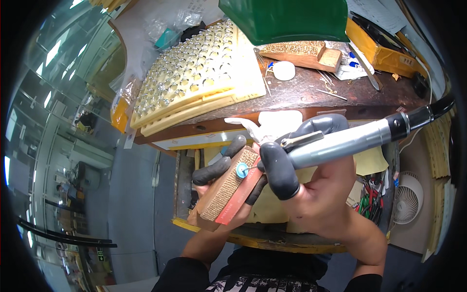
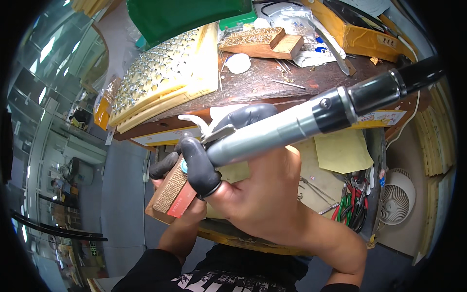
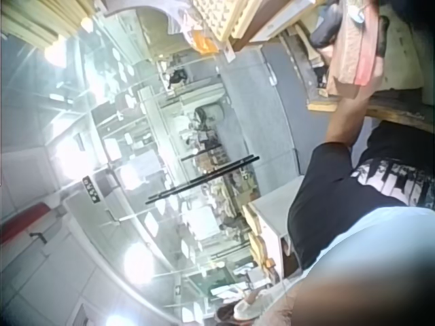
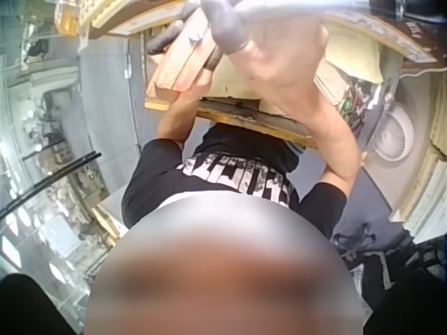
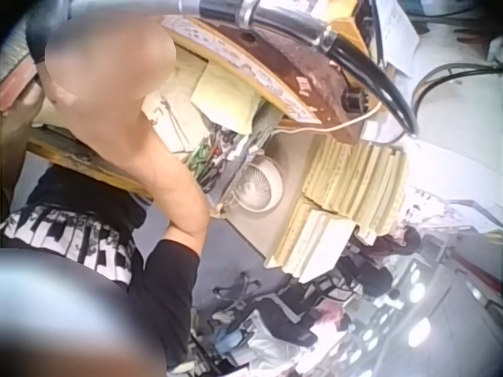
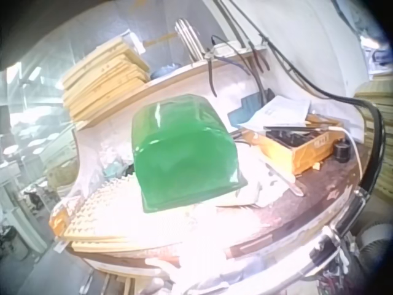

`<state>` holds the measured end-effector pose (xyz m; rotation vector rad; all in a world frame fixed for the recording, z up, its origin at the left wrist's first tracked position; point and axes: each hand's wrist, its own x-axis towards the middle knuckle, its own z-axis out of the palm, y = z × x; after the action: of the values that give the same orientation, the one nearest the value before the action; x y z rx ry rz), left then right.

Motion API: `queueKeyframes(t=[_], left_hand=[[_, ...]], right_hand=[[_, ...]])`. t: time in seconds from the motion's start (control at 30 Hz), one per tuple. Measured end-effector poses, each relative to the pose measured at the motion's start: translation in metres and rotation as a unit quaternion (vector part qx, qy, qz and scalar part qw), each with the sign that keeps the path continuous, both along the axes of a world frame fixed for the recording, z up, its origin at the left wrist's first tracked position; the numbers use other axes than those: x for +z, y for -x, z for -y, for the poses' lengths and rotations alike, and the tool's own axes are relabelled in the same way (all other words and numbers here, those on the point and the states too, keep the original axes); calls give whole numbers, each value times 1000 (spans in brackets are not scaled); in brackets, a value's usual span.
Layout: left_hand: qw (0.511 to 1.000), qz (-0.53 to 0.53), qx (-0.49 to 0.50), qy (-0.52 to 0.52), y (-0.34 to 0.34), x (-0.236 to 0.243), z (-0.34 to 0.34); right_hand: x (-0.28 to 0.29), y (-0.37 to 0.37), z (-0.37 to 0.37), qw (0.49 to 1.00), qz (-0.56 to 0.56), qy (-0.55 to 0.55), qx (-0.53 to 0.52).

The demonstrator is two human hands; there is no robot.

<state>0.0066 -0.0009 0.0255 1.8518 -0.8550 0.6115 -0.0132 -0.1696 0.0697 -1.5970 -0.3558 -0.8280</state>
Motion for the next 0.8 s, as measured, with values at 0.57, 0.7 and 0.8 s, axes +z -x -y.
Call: queueKeyframes(t=[0.57, 0.7, 0.8], left_hand=[[999, 12, 7, -32, 1, 7, 0], [997, -77, 3, -4, 2, 9, -1], [990, -86, -31, 104, -2, 0, 4]], right_hand=[[-7, -3, -5, 1000, 7, -29, 7], [-12, -11, -3, 997, 65, -34, 33], [-16, -10, -3, 997, 37, -62, 40]])
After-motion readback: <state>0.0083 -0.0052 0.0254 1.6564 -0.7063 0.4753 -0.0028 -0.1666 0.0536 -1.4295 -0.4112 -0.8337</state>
